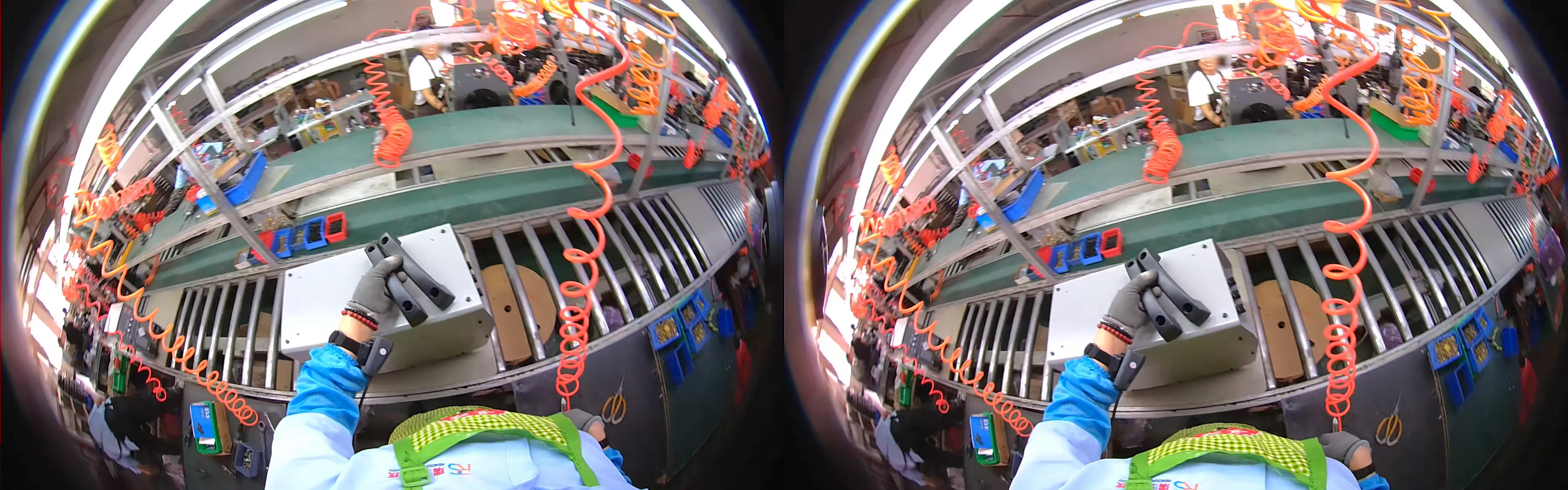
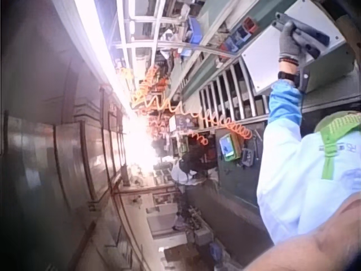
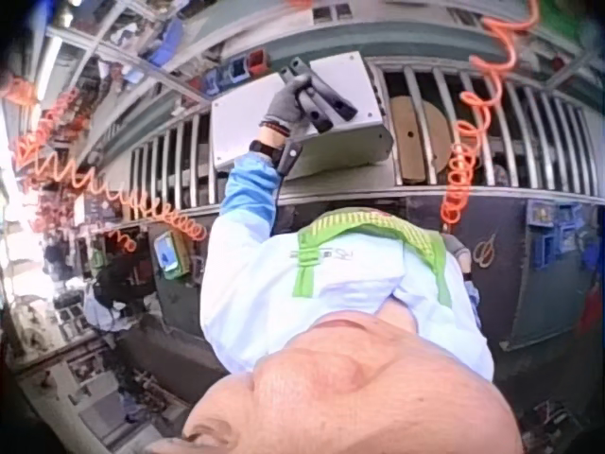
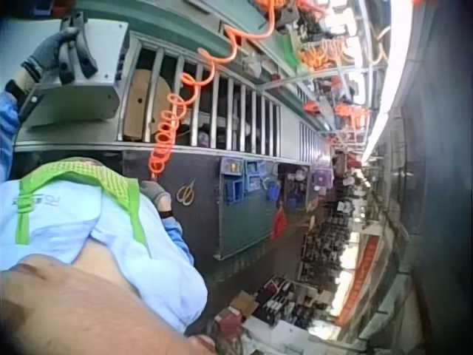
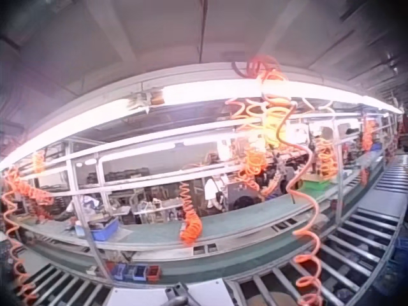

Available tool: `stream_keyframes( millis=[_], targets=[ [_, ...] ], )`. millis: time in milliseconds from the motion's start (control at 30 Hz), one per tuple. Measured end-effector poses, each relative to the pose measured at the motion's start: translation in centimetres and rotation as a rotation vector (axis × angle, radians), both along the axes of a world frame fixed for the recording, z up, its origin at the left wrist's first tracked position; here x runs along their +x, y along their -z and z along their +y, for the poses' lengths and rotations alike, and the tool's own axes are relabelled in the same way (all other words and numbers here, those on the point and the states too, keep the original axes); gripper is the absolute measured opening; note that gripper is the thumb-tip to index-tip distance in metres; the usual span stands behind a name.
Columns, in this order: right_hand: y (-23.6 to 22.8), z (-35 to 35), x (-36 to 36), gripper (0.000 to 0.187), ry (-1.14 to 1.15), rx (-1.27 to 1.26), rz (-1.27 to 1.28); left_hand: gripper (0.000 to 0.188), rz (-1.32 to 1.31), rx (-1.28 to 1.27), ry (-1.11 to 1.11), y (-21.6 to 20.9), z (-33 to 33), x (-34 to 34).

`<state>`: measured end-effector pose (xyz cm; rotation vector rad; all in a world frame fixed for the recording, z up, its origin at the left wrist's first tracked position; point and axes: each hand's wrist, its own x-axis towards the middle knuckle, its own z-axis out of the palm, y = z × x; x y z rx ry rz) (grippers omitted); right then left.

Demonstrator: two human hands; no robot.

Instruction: The person carries a metal case to a conveyor belt, fastens two handles to it using a power screwdriver, and receives small metal parts from a coworker. They then pick up a metal bar and screw it onto the case using the power screwdriver.

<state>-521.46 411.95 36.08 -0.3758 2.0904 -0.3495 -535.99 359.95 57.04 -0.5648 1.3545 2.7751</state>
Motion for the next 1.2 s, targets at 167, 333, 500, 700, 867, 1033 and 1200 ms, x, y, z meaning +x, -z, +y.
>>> stream_keyframes(
  millis=[167,333,500,700,867,1033,1200],
  targets=[
    [-7.1,-7.8,-2.1,0.047,-0.022,-0.423,0.224,0.02,0.082,-0.046,-0.112,-1.4,-1.9,6.3],
    [-10.1,-13.5,-4.2,0.049,0.053,-0.485,0.218,0.025,0.049,-0.061,-0.224,-2.9,-2.0,16.6],
    [-8.3,-19.2,-4.8,0.045,-0.317,-0.401,0.291,0.024,0.009,-0.084,-0.385,-2.0,-2.5,24.5],
    [-8.3,-26.3,-1.6,0.048,-0.559,-0.453,0.174,0.016,-0.063,0.067,-0.51,2.4,-4.7,33.1],
    [-8.4,-33.0,1.4,0.052,-0.809,-0.386,0.117,0.008,0.071,0.224,-0.809,5.6,-6.1,40.7],
    [-7.6,-41.0,6.7,0.049,-0.973,-0.492,0.23,0.007,-0.029,0.31,-1.046,10.2,-9.6,52.3],
    [-6.2,-49.4,16.4,0.049,-1.006,-0.364,0.188,0.008,-0.087,0.292,-1.26,14.8,-14.1,66.8]
  ],
)
